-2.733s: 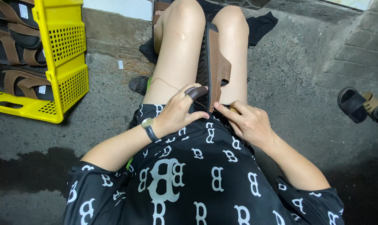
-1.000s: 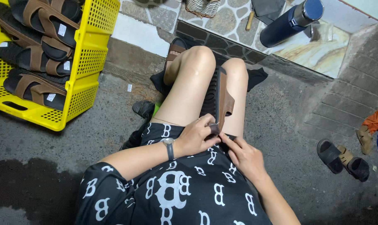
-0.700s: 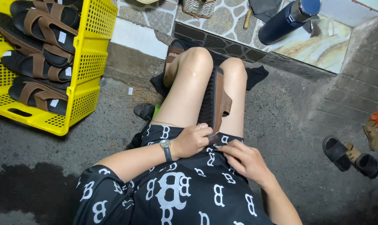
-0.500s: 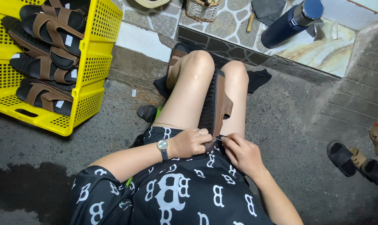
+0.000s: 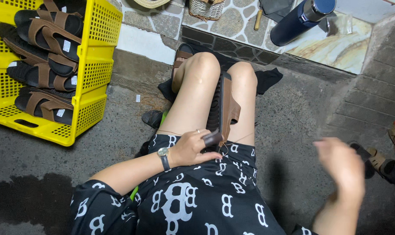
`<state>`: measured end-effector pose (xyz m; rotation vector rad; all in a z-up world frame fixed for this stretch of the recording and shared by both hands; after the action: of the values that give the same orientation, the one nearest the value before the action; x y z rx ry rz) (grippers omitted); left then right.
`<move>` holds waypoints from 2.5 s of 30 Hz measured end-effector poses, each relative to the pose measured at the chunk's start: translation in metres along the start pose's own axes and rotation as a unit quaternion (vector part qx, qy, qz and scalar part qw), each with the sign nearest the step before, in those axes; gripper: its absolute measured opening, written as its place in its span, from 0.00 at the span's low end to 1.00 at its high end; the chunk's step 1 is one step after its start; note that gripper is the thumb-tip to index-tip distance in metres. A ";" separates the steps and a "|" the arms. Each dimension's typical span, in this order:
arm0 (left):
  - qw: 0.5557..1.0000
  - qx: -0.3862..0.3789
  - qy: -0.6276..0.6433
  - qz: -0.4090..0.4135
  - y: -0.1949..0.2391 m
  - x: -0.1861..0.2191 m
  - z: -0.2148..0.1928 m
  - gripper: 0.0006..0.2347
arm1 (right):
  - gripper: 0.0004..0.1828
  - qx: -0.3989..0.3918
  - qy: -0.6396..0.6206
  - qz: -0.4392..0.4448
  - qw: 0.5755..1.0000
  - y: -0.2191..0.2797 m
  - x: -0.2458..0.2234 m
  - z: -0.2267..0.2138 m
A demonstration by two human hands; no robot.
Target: The person sits on the ground and sews a brown sandal using a needle and thread. They repeatedly pass the needle through the sandal's sole and pull the thread to secure the stitching.
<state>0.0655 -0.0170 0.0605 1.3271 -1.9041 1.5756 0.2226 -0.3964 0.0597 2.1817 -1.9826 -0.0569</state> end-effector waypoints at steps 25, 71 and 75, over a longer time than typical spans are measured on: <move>0.682 0.052 0.579 -0.443 -0.002 -0.039 -0.011 0.19 | 0.04 -0.072 -0.566 -0.271 0.775 0.065 -0.237 -0.010; 0.984 -0.040 0.029 -0.173 -0.004 -0.047 0.004 0.30 | 0.19 0.155 -0.241 -0.478 0.831 0.083 -0.235 -0.014; 0.983 -0.027 0.035 -0.177 -0.001 -0.052 0.006 0.29 | 0.19 0.148 -0.221 -0.471 0.841 0.084 -0.237 -0.019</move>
<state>0.0951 0.0006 0.0206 1.4702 -1.5517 1.3627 0.1187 -0.1669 0.0685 3.3787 -0.8580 -0.4482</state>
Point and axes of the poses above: each hand's wrist, its own y-axis away from the middle knuckle, its own z-axis out of the palm, x = y × z, the point moved 9 cm from there along -y, towards the middle knuckle, and after that the axes turned 12 degrees about x, right-handed, at the moved point
